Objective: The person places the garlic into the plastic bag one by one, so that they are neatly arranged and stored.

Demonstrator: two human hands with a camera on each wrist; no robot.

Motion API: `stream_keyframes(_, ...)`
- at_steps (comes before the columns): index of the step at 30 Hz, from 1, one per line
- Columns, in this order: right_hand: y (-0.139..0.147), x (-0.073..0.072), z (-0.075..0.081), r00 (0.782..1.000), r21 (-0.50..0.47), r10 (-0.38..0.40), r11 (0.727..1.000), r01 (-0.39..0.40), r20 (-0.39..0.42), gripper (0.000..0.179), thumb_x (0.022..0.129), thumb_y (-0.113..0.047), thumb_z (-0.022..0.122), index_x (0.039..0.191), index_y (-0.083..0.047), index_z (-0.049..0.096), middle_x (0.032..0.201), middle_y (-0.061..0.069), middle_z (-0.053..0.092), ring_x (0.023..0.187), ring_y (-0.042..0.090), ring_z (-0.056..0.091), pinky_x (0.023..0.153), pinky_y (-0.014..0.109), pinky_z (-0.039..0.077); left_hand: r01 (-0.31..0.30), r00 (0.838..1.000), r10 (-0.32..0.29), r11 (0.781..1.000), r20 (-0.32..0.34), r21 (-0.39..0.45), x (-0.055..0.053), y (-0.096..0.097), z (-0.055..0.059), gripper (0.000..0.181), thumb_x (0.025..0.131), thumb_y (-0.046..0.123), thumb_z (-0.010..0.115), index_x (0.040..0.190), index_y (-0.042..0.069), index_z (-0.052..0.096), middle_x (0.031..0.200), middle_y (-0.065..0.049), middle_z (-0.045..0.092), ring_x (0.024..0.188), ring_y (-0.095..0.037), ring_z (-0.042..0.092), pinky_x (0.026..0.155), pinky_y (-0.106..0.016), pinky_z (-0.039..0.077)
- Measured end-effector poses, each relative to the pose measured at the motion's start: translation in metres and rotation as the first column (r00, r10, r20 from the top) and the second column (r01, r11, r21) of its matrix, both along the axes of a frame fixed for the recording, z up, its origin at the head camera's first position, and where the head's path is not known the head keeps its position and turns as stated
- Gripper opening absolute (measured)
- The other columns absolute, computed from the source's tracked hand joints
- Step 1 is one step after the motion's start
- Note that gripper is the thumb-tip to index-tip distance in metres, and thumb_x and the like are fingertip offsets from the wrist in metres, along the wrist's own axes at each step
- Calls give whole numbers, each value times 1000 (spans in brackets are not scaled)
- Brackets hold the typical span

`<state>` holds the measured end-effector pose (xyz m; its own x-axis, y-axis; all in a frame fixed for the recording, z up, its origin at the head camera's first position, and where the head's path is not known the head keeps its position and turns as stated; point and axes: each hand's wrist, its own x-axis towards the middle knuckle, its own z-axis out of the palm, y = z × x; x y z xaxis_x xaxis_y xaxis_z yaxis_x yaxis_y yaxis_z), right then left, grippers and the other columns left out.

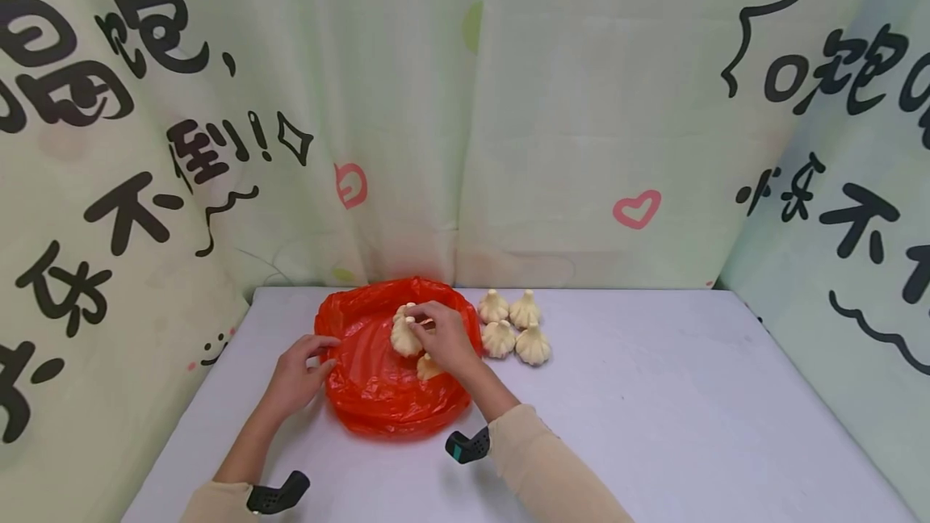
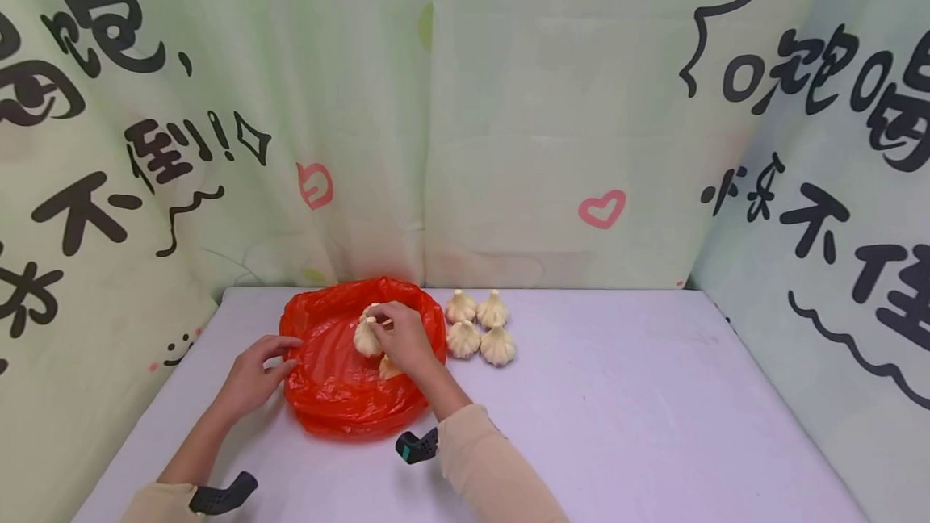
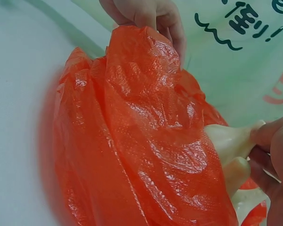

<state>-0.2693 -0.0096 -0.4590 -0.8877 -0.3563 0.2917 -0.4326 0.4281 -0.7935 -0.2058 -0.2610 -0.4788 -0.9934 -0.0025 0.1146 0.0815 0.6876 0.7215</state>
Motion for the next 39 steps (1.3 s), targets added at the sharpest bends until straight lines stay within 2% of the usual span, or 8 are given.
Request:
stream_keyframes(10, -4, -1, -2, 999, 41, -31, 999, 30, 18, 26, 93, -11, 63, 118, -6, 67, 115, 7, 68, 102, 21, 64, 87, 31, 58, -2, 1000, 2, 1000, 6, 9, 0, 0, 0, 33, 92, 4, 61, 125, 8, 59, 122, -15, 56, 113, -33, 57, 92, -48, 55)
stream_keyframes(17, -7, 0, -6, 1000, 71, -26, 997, 26, -1, 22, 93, -10, 63, 114, -6, 68, 113, 8, 68, 99, 21, 63, 87, 32, 58, -7, 1000, 7, 1000, 8, 14, -1, 1, -1, 33, 92, 4, 61, 125, 8, 59, 124, -15, 56, 114, -34, 57, 92, -47, 55)
stream_keyframes(26, -10, 1, -10, 998, 134, -51, 990, 45, 42, 21, 92, -9, 63, 113, -10, 68, 114, 4, 68, 95, 17, 57, 87, 29, 57, -14, 1000, 14, 1000, 10, 10, -3, -1, -2, 33, 92, 4, 61, 125, 9, 59, 124, -15, 56, 116, -34, 57, 93, -48, 54)
stream_keyframes(32, -10, 2, -12, 999, 107, -37, 994, 33, 36, 22, 91, -9, 65, 112, -10, 68, 112, 4, 68, 94, 18, 58, 86, 30, 58, -16, 1000, 16, 1000, 26, 16, -2, -1, -1, 33, 92, 5, 61, 125, 10, 59, 125, -15, 55, 117, -35, 56, 93, -47, 54)
stream_keyframes(39, -11, 2, -16, 998, 63, 16, 998, -20, 53, 24, 89, -7, 67, 113, -9, 68, 112, 4, 69, 95, 19, 62, 86, 29, 58, -21, 999, 21, 1000, 36, 13, 1, -3, -1, 33, 93, 5, 61, 125, 9, 59, 125, -16, 55, 117, -35, 56, 93, -47, 55)
